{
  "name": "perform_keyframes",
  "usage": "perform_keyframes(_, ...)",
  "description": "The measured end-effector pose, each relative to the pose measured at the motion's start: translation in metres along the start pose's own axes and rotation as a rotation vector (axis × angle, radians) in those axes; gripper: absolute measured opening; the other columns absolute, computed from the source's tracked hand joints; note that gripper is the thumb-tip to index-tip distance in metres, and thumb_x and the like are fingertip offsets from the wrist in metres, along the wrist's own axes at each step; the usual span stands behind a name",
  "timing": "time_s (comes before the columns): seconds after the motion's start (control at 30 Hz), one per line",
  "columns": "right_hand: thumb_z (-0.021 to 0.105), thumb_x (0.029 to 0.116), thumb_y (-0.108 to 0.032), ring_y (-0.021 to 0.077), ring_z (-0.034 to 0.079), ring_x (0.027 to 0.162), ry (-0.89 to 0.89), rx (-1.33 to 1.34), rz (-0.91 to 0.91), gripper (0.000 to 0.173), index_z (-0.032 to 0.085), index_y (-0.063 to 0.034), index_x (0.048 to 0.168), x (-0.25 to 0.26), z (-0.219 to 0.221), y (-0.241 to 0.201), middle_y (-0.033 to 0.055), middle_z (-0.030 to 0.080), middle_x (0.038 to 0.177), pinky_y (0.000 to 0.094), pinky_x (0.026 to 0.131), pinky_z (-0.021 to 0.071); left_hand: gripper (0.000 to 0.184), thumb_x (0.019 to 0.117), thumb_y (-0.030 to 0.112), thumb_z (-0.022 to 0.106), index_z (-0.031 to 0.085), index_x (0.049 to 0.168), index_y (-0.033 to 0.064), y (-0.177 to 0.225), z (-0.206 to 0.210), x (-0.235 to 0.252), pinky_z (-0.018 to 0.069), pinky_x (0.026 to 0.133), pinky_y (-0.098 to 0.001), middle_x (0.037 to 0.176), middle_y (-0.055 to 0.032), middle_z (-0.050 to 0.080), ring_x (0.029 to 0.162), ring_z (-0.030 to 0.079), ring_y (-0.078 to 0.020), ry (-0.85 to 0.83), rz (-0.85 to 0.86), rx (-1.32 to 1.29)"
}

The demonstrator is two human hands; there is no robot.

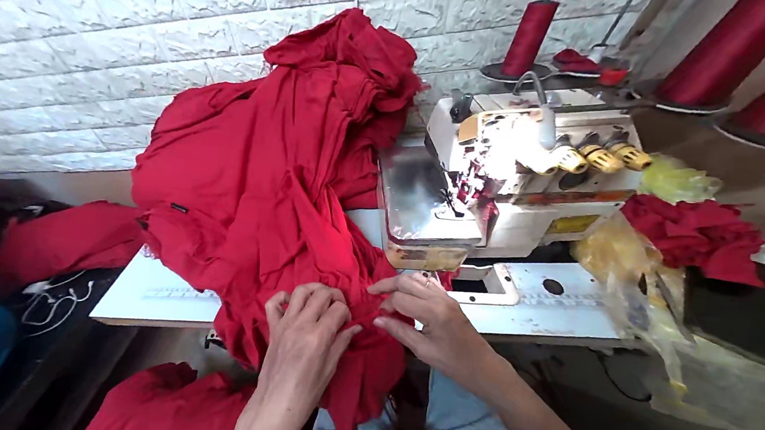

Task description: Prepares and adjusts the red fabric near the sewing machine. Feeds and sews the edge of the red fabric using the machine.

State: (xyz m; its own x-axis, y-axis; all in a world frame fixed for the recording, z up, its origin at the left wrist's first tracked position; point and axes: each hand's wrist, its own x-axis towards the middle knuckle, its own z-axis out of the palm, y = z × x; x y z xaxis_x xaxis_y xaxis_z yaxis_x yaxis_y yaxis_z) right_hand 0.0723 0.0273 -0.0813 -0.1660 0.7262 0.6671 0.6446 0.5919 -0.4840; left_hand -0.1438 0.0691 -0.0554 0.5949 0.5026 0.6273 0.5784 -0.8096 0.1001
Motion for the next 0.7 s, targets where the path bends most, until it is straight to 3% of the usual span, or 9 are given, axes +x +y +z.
perform_keyframes(0.1,0.066,0.0975,-0.024,0.0176,0.067,0.108,0.004,-0.002,0.002,0.019,0.072,-0.0076,0.089,-0.003,0.003,0.005,0.0064,0.073,0.120,0.0397,0.091,0.0497,0.023,0.0940,0.032,0.066,0.073,0.086,0.0121,0.003,-0.002,0.006,0.0398,0.089,-0.0536,0.092,-0.0062,0.073,0.097,0.068,-0.0272,0.001,0.031,-0.039)
perform_keyframes(0.17,0.067,0.0971,-0.026,0.0172,0.067,0.103,0.025,0.005,-0.001,0.019,0.072,-0.0087,0.090,-0.005,0.004,0.007,0.0059,0.073,0.115,0.0391,0.087,0.0495,0.025,0.0956,0.032,0.063,0.073,0.087,0.0114,0.003,-0.003,0.007,0.0416,0.085,-0.0517,0.094,-0.0056,0.073,0.091,0.069,-0.0260,-0.027,0.029,-0.058)
perform_keyframes(0.27,0.067,0.0970,-0.027,0.0175,0.065,0.100,0.028,0.022,-0.001,0.019,0.073,-0.0096,0.090,-0.006,0.006,0.010,0.0061,0.072,0.110,0.0386,0.085,0.0489,0.021,0.0948,0.028,0.065,0.074,0.088,0.0096,0.002,-0.005,0.007,0.0418,0.084,-0.0517,0.099,-0.0044,0.076,0.090,0.070,-0.0255,-0.056,0.024,-0.110)
perform_keyframes(0.4,0.068,0.0960,-0.027,0.0165,0.065,0.097,0.017,0.030,0.029,0.019,0.073,-0.0097,0.091,-0.006,0.007,0.010,0.0056,0.072,0.106,0.0390,0.085,0.0482,0.016,0.0961,0.030,0.066,0.072,0.090,0.0157,-0.010,0.005,-0.002,0.0342,0.092,-0.0426,0.101,0.0017,0.074,0.096,0.064,-0.0146,0.023,0.095,-0.140)
perform_keyframes(0.7,0.075,0.0884,-0.025,0.0151,0.063,0.089,0.136,-0.011,0.035,0.016,0.070,-0.0117,0.082,-0.001,0.010,0.004,0.0032,0.071,0.094,0.0390,0.086,0.0427,0.016,0.0979,0.026,0.066,0.071,0.090,0.0134,-0.007,0.001,-0.002,0.0341,0.094,-0.0397,0.102,-0.0005,0.075,0.100,0.063,-0.0147,0.073,0.157,-0.166)
